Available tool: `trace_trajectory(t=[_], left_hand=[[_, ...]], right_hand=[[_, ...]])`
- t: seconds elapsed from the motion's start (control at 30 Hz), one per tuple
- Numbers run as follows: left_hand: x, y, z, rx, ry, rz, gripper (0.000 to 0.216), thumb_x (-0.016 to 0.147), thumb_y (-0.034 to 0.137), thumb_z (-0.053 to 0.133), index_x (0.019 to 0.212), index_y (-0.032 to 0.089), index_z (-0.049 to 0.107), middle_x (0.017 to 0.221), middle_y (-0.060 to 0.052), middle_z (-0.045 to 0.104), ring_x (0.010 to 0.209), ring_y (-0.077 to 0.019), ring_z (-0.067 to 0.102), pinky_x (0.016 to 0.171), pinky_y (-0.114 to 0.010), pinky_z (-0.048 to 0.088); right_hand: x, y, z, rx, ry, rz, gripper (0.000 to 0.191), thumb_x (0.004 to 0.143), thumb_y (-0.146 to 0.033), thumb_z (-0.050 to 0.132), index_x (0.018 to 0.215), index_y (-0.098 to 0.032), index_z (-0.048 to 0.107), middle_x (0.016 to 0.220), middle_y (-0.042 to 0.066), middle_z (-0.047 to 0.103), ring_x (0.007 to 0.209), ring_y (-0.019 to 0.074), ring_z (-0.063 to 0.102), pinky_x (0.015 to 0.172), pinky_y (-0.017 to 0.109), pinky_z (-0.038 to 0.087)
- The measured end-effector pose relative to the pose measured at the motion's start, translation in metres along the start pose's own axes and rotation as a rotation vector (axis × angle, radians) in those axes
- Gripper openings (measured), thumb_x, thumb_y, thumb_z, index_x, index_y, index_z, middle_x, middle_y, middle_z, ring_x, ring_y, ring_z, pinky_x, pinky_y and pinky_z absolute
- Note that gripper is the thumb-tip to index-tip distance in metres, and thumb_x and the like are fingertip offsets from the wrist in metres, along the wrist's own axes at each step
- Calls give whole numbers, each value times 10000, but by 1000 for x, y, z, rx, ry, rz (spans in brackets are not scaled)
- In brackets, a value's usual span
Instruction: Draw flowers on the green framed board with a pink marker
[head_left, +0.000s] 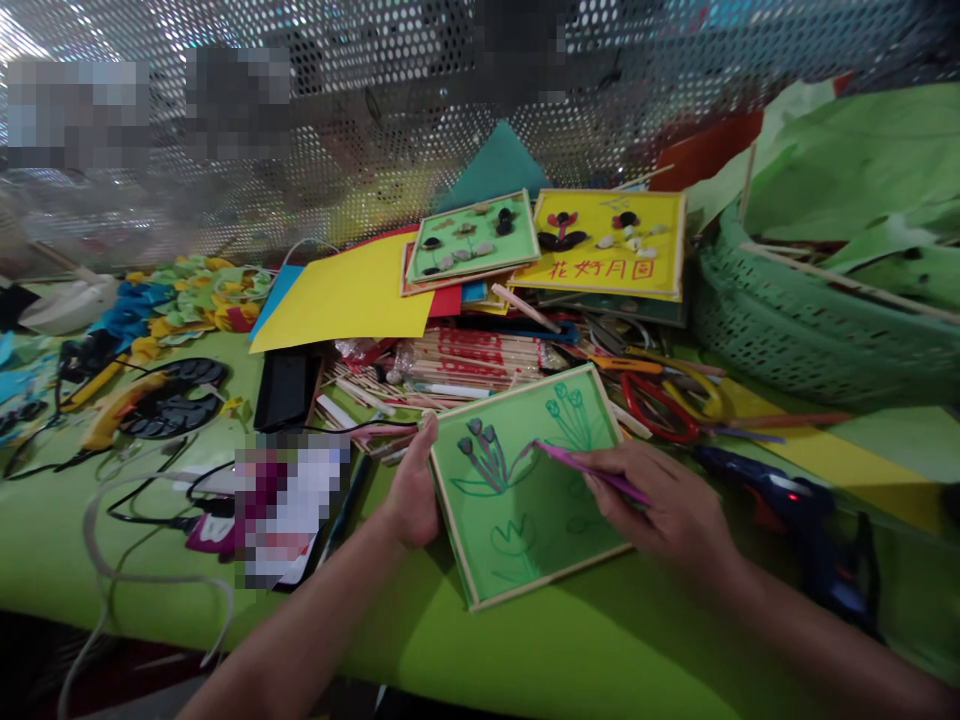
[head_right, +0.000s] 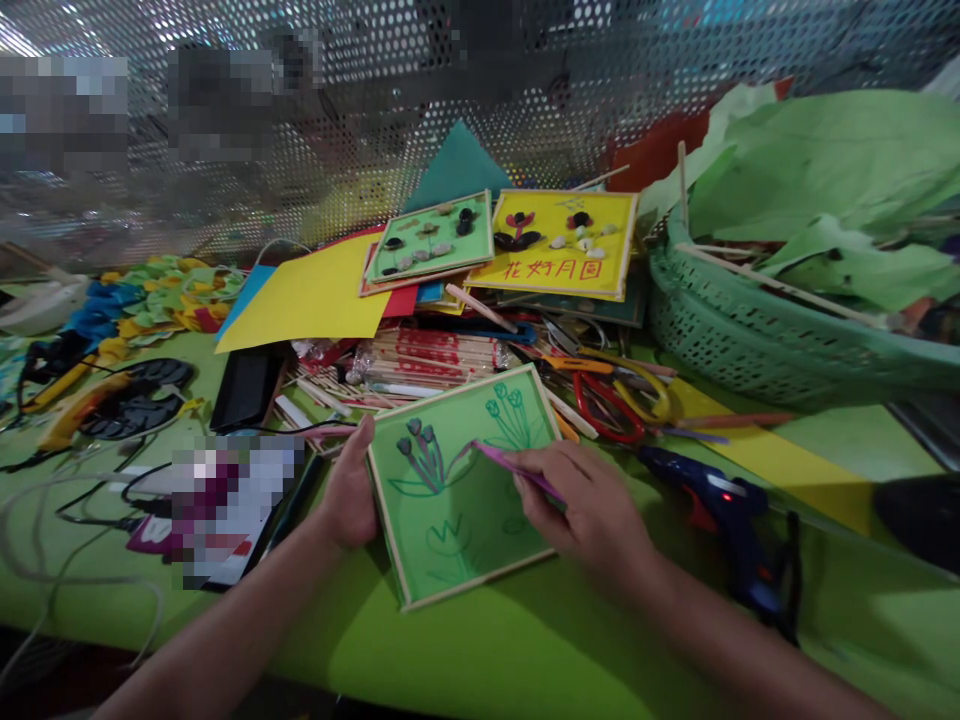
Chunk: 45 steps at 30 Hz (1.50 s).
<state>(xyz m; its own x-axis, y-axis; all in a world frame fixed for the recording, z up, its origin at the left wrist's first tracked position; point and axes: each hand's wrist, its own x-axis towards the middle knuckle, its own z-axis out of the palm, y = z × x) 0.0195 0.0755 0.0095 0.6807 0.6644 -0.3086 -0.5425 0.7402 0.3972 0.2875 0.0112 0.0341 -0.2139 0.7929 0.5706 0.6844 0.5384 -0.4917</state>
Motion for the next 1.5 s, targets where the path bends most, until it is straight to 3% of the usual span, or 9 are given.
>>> trace_trajectory(t=[0.53,0.8,1.23,1.5], left_hand=[[0,1,8,19,68,11,647,983,650,483,1245,115,733,1193,-158,772,1185,-340,710,1184,-509,389],[0,1,3,-24,11,-9,647,1000,639,446,1268,118,721,1219,-150,764,1228,-337,690,1205,-505,361],[0,0,7,8,64,20,637,1000,613,478,1268,85,715,1213,-166,762,1173,-330,718,1203,-498,373],[0,-1,3,4,74,15,633,974,582,541,1360,96,668,1232,-164,756,1285,-357,652,1216,-520,353]], right_hand=[[0,0,-1,-24,-12,-17,190,972,-147,601,1118,-241,676,894,33,740,757,182,709,663,303,569],[2,0,-1,-8,15,9,184,960,-159,615,1095,-251,701,893,31,754,755,190,722,659,297,570],[1,-7,3,50,-60,-68,247,960,-143,604,1148,-262,712,859,19,753,705,170,699,629,275,549],[0,-5,4,42,-61,-59,247,972,-131,604,1176,-248,681,902,18,751,737,165,698,651,269,546]])
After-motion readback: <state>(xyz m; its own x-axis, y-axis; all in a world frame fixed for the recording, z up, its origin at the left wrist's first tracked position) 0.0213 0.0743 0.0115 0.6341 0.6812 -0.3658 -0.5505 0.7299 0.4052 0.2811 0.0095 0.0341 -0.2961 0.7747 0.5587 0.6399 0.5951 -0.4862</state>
